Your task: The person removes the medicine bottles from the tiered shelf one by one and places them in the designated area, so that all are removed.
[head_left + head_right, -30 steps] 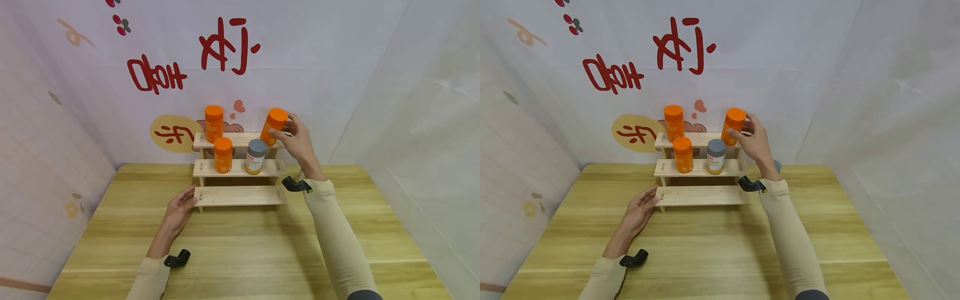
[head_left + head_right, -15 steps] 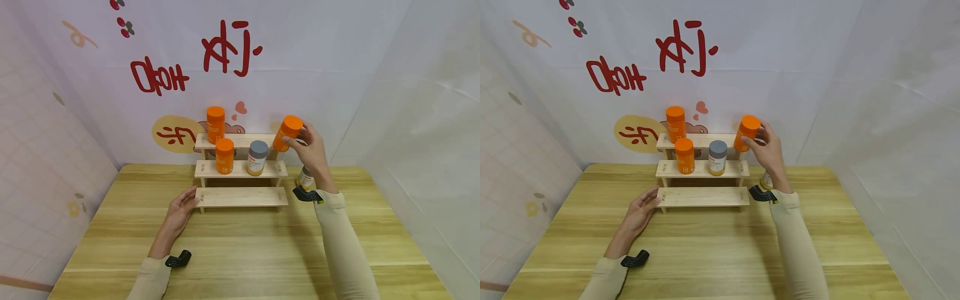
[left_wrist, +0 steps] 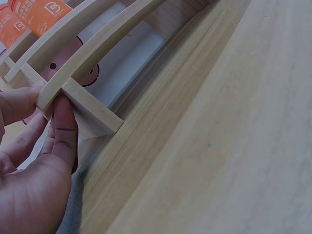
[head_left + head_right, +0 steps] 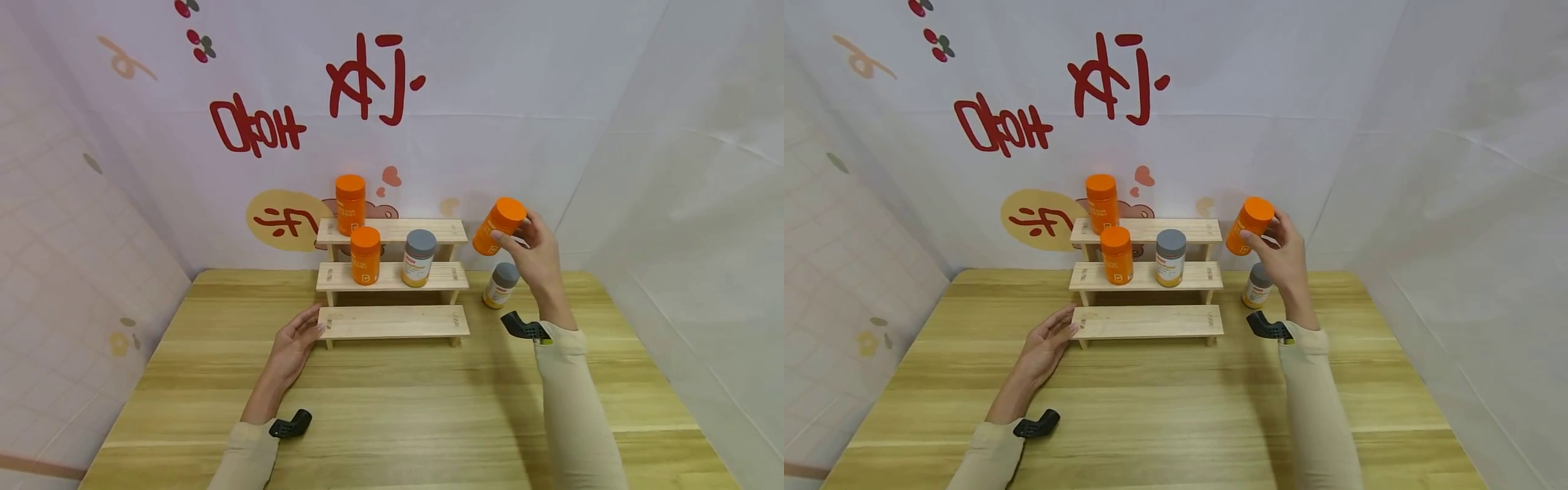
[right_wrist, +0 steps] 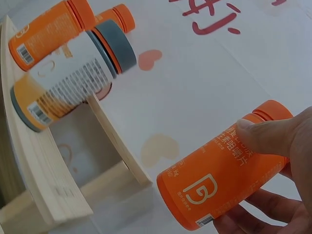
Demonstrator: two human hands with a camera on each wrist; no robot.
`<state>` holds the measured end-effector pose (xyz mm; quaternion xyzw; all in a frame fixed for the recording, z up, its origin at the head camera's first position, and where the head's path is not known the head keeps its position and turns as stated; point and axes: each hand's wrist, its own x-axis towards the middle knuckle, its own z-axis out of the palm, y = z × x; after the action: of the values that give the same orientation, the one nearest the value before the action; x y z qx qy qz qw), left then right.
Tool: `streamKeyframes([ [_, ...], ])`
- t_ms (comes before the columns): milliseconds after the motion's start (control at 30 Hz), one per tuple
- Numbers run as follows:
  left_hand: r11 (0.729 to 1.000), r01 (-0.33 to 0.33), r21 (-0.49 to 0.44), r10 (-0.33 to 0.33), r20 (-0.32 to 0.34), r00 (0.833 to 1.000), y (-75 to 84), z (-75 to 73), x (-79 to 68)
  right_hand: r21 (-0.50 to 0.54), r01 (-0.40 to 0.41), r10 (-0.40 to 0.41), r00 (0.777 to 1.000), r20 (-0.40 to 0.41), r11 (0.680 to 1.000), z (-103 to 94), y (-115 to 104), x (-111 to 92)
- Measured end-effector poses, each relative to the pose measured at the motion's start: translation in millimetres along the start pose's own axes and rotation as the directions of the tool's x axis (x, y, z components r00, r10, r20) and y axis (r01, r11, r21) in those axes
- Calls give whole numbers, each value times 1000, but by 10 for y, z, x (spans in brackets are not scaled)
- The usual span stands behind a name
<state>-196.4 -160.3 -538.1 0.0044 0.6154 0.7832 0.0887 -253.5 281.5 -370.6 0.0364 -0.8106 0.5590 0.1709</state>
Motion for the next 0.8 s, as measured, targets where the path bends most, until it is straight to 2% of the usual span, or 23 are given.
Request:
streamKeyframes([
  [300,1000,-7,-4,6,-3,1000,10,1,-13,-5,-33,33,999,-26,999,-216,163,-45],
  [800,1000,-2,-14,1,-7,1000,-4,2,3,-83,-121,113,990,-88,989,-587,465,-112],
])
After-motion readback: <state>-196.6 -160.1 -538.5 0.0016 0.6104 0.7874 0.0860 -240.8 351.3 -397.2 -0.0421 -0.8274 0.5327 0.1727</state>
